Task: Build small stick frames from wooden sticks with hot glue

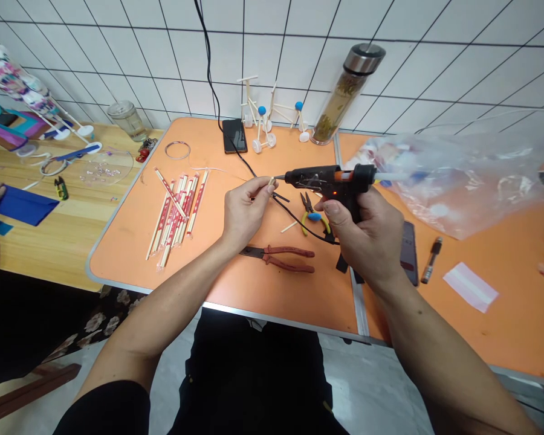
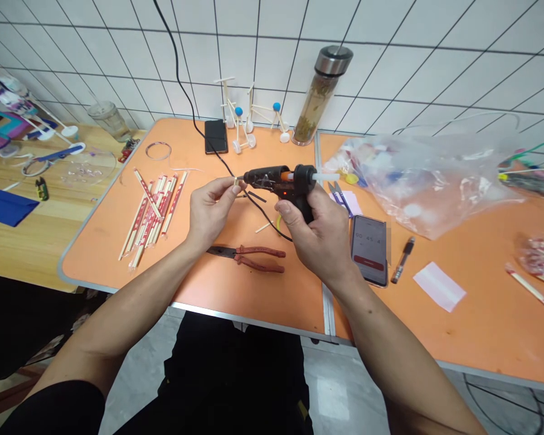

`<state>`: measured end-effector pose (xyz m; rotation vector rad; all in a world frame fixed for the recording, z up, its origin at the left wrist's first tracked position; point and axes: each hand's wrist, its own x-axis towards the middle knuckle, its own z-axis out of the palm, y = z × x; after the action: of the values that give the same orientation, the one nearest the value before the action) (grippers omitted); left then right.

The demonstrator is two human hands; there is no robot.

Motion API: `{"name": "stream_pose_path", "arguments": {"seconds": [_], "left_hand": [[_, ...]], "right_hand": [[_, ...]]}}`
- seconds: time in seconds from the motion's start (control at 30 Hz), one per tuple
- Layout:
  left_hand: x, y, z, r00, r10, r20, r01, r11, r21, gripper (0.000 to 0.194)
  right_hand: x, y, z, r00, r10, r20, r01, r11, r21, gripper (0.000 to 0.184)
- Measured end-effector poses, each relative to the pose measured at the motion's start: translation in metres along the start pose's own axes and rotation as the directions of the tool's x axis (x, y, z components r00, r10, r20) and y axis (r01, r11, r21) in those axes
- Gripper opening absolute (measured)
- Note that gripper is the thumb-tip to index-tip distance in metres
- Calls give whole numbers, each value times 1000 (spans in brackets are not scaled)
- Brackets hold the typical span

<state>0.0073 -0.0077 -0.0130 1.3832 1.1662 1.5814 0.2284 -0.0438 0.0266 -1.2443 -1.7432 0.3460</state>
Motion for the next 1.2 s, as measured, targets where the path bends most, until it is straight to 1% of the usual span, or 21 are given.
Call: {"name": "stream_pose_path", "arguments": {"seconds": [0.13, 0.33, 0.47, 0.7, 1.03, 1.2], "left_hand": [[0, 1, 0, 1000, -10, -2, 10, 1000, -5, 14], [0, 1, 0, 1000, -19, -10, 19, 1000, 8, 14], [1, -3, -1, 1000, 16, -2, -16, 1000, 18, 16], [4, -14, -3, 994, 107, 23, -108, 993, 53, 20], [3, -16, -2, 993, 112, 23, -113, 992, 61, 21], [3, -15, -3, 993, 113, 28, -114, 991, 67, 21]], "right_hand": [[0, 1, 0, 1000, -8, 0, 8, 1000, -9, 30], [1, 0, 0, 1000, 5, 30, -6, 1000, 30, 32], [0, -1, 0, 1000, 13, 25, -14, 1000, 28, 32], [2, 2, 1, 999, -41, -9, 41, 999, 0, 30], [1, 5, 1, 999, -42, -20, 41, 999, -33, 30], [2, 6, 0, 999, -44, -6, 43, 998, -46, 32]]}}
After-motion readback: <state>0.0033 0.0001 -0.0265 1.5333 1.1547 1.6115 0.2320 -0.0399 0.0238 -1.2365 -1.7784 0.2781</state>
